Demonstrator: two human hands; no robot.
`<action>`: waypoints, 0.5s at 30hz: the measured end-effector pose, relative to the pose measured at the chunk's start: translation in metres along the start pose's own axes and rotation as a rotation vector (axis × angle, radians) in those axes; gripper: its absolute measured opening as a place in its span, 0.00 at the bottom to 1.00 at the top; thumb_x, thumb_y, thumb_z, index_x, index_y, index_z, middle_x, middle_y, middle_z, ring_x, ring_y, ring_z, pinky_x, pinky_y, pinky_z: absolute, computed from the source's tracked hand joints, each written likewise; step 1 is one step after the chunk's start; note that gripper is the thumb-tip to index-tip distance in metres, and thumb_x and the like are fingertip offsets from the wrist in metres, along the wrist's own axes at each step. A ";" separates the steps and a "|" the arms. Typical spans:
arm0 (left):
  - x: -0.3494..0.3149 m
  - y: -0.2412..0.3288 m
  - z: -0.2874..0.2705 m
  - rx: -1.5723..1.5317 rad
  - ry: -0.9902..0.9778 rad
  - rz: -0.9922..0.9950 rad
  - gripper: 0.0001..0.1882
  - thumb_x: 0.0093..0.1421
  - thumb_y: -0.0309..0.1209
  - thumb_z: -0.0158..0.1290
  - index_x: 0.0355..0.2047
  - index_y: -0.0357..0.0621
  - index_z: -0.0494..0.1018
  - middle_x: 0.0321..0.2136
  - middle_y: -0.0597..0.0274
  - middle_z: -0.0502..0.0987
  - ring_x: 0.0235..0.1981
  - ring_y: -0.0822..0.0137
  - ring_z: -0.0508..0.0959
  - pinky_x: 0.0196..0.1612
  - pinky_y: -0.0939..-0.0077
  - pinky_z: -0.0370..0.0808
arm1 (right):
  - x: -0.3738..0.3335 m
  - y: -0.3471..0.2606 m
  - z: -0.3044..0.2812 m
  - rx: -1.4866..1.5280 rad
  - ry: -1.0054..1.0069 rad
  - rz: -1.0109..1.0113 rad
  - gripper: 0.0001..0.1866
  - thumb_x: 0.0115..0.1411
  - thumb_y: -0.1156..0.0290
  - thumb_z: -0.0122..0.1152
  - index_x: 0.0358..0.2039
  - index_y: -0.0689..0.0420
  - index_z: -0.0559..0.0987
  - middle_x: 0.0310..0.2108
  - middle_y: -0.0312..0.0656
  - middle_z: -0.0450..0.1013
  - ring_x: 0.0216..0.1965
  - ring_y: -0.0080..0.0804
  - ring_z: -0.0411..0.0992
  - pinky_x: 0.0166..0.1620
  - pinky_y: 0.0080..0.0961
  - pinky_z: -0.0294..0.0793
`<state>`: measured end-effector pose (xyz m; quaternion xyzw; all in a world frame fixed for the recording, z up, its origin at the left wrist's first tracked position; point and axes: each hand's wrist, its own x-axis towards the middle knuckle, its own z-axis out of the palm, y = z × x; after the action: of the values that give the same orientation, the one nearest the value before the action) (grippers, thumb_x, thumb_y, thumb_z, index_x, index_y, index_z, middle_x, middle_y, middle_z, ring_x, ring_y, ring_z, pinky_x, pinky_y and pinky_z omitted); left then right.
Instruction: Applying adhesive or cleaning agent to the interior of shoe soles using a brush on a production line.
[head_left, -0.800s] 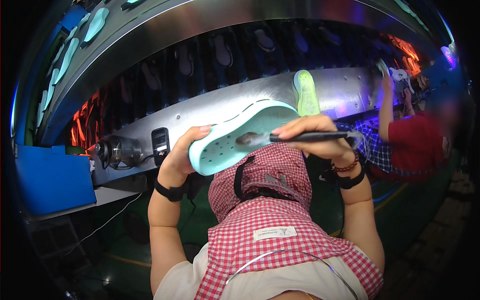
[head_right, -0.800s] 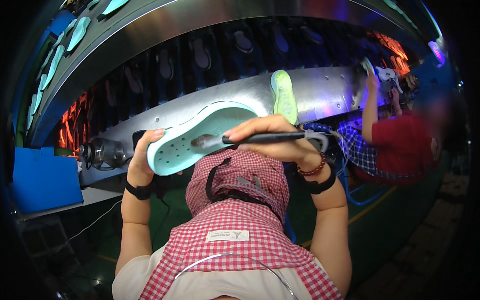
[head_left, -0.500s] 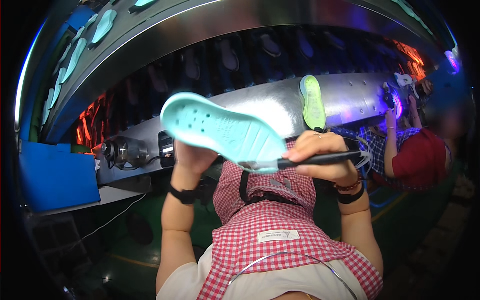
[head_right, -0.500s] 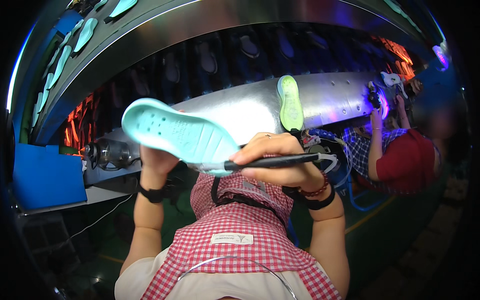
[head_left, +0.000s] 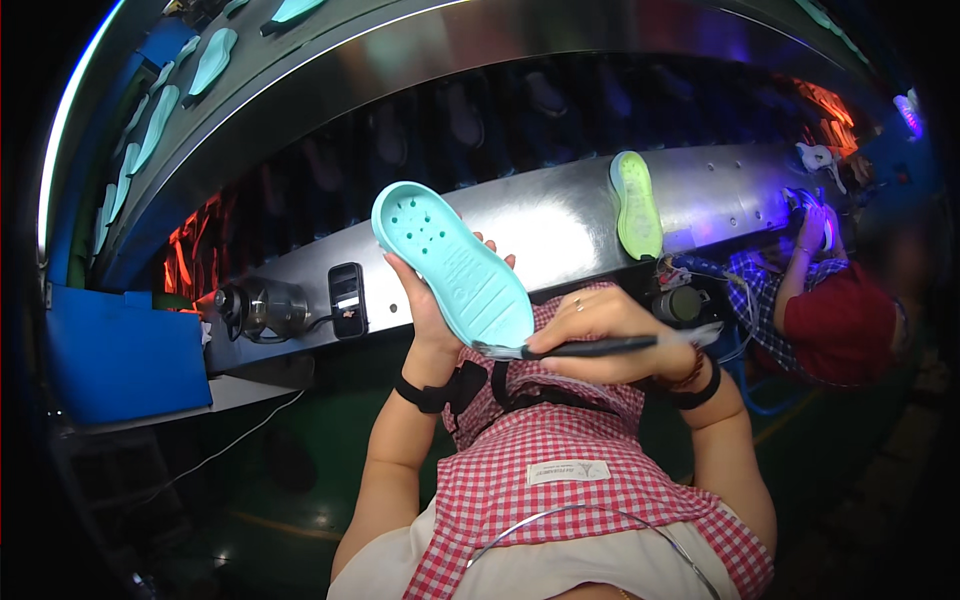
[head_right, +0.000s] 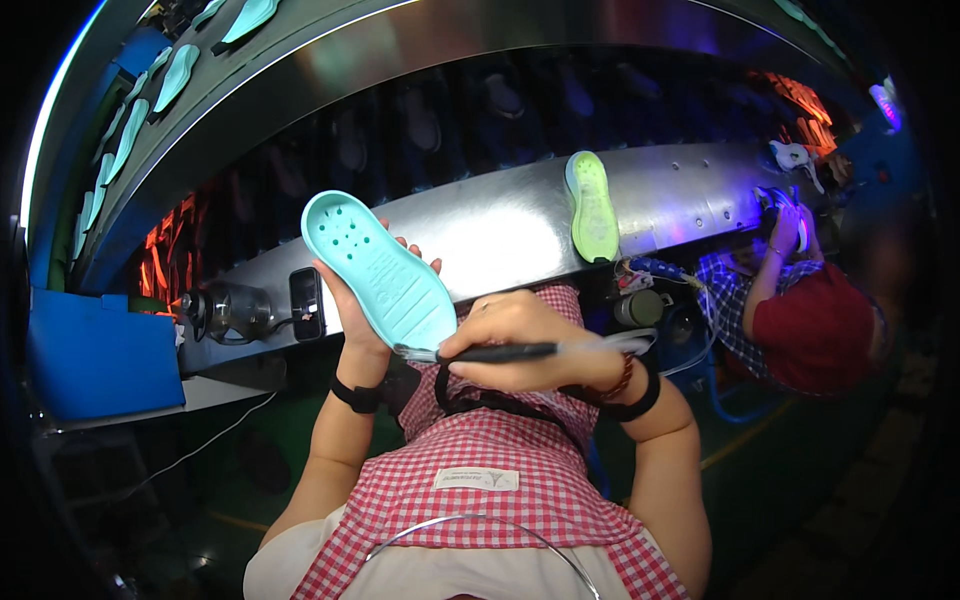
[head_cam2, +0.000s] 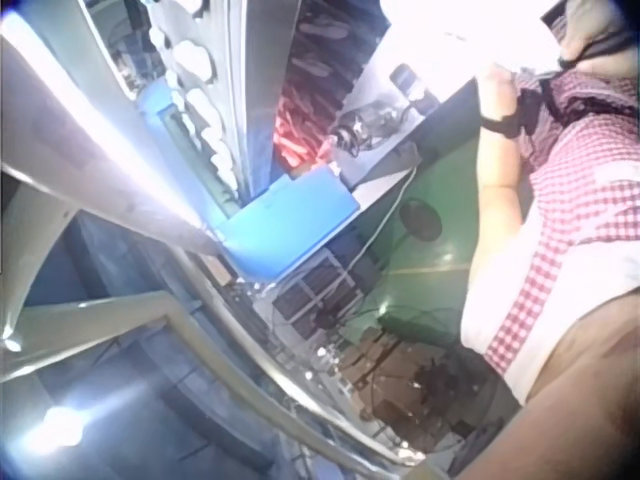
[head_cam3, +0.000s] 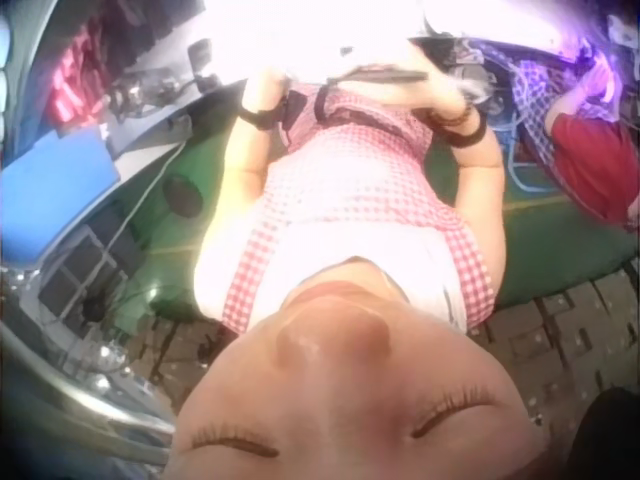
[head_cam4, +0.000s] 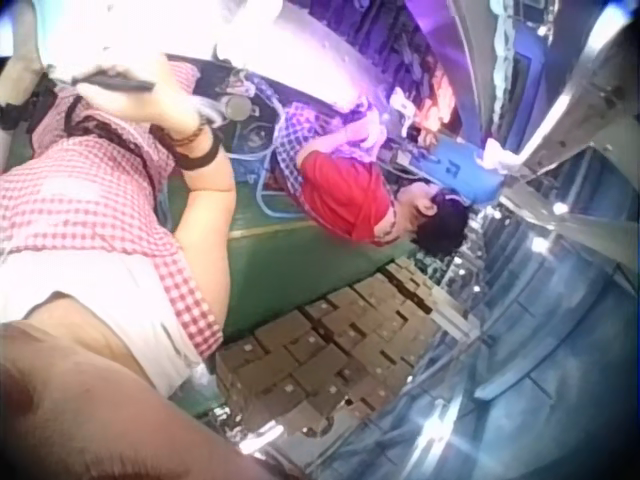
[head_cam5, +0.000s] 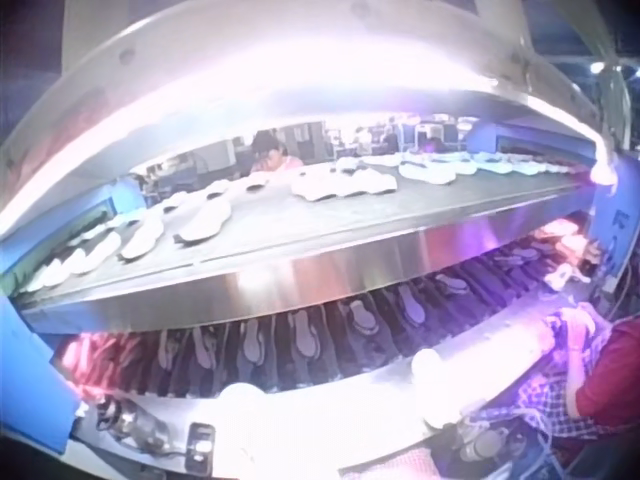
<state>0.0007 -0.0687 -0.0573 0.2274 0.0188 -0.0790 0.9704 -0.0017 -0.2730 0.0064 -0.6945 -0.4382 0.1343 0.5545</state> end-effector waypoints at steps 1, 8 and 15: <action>0.000 0.000 0.004 -0.014 -0.042 0.017 0.45 0.49 0.71 0.29 0.54 0.47 0.58 0.40 0.57 0.71 0.43 0.57 0.71 0.52 0.48 0.63 | 0.002 -0.009 -0.010 0.023 -0.011 0.065 0.11 0.44 0.80 0.63 0.32 0.64 0.78 0.30 0.45 0.76 0.30 0.31 0.75 0.35 0.22 0.72; 0.009 -0.004 0.021 -0.071 -0.087 0.121 0.47 0.46 0.72 0.31 0.55 0.48 0.56 0.38 0.57 0.71 0.42 0.58 0.71 0.52 0.48 0.63 | 0.014 -0.010 0.003 0.144 0.139 0.048 0.11 0.46 0.74 0.64 0.32 0.58 0.79 0.27 0.44 0.75 0.30 0.26 0.73 0.36 0.18 0.70; 0.010 0.016 0.027 0.068 -0.132 0.209 0.46 0.46 0.71 0.36 0.53 0.46 0.57 0.39 0.58 0.70 0.42 0.60 0.71 0.53 0.47 0.61 | 0.006 0.003 -0.005 0.335 0.201 0.168 0.11 0.48 0.78 0.61 0.34 0.61 0.78 0.31 0.43 0.75 0.34 0.24 0.73 0.38 0.20 0.72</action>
<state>0.0134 -0.0681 -0.0270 0.2554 -0.0715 0.0071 0.9642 0.0063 -0.2720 0.0074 -0.6366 -0.2927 0.1812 0.6901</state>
